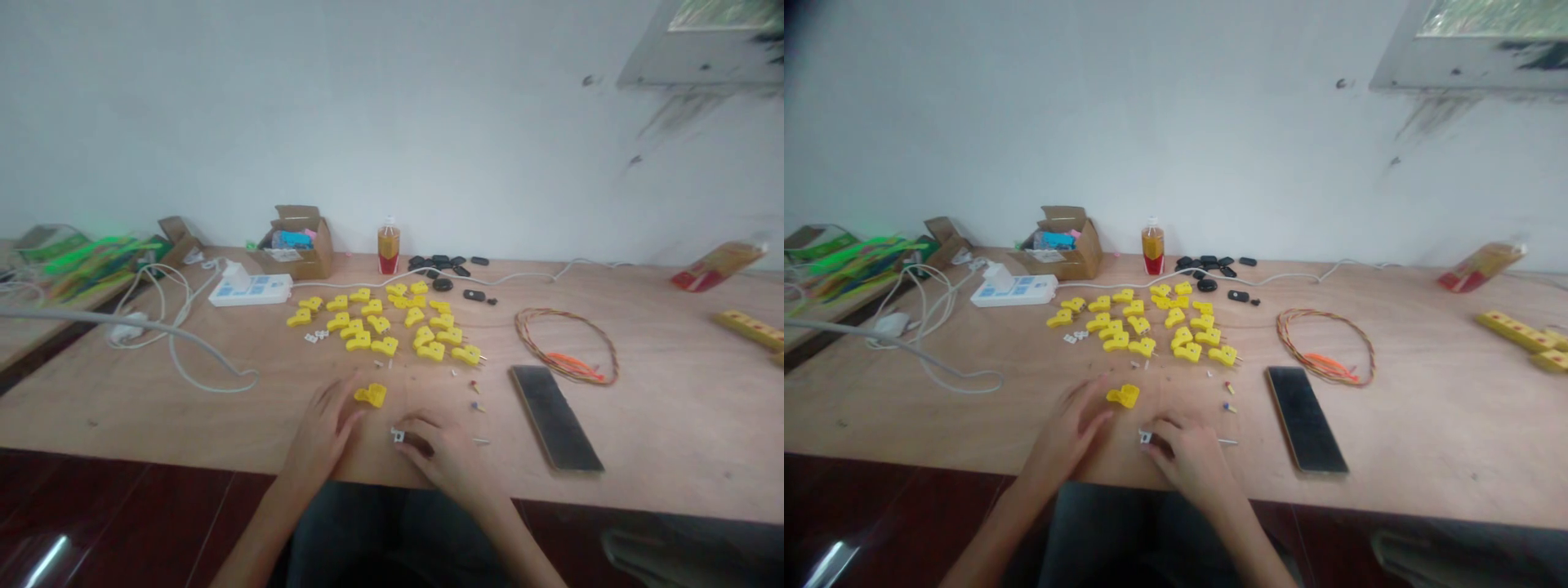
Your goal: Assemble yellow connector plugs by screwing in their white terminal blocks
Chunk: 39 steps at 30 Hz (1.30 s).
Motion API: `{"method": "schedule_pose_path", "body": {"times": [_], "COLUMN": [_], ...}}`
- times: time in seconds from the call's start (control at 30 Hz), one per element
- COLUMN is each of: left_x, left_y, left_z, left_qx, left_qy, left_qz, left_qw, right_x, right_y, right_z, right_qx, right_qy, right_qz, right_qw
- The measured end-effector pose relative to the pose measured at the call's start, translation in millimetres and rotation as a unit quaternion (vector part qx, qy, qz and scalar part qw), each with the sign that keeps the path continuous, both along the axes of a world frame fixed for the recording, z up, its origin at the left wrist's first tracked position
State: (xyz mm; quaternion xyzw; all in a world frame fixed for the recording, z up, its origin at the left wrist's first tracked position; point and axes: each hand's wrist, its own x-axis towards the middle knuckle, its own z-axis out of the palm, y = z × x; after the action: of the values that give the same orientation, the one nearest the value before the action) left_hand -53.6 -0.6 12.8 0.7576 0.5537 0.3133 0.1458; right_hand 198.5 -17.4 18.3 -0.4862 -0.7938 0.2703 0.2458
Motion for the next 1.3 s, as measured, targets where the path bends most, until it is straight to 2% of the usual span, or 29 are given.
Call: {"method": "schedule_pose_path", "body": {"times": [0.1,0.17,0.3,0.47,0.8,1.1,1.3], "left_x": [-2.1,2.5,13.5,22.0,22.6,22.8,22.4], "left_y": [27.0,30.2,6.2,-23.2,-23.5,-23.2,-24.2], "left_z": [5.9,4.9,-4.1,-12.1,-14.4,-16.8,-17.6], "left_qx": [-0.06,-0.072,-0.088,-0.096,-0.065,-0.076,-0.07], "left_qy": [-0.001,-0.001,-0.013,-0.061,-0.076,-0.081,-0.085], "left_qz": [-0.054,-0.068,-0.071,-0.071,-0.07,-0.066,-0.063], "left_qw": [0.997,0.995,0.994,0.991,0.993,0.992,0.992], "right_x": [1.3,2.7,3.8,0.3,2.8,6.9,6.3], "right_y": [2.0,3.2,3.0,-1.9,-2.9,-2.9,-2.2], "right_z": [1.6,2.3,0.8,-1.3,2.7,8.1,1.7], "right_qx": [0.013,0.022,0.031,0.02,0.008,0.019,0.025], "right_qy": [0.006,0.008,0.005,0.003,-0.002,-0.003,-0.033], "right_qz": [-0.008,-0.017,-0.023,0.021,0.051,0.058,0.062], "right_qw": [1.0,1.0,0.999,1.0,0.999,0.998,0.997]}}
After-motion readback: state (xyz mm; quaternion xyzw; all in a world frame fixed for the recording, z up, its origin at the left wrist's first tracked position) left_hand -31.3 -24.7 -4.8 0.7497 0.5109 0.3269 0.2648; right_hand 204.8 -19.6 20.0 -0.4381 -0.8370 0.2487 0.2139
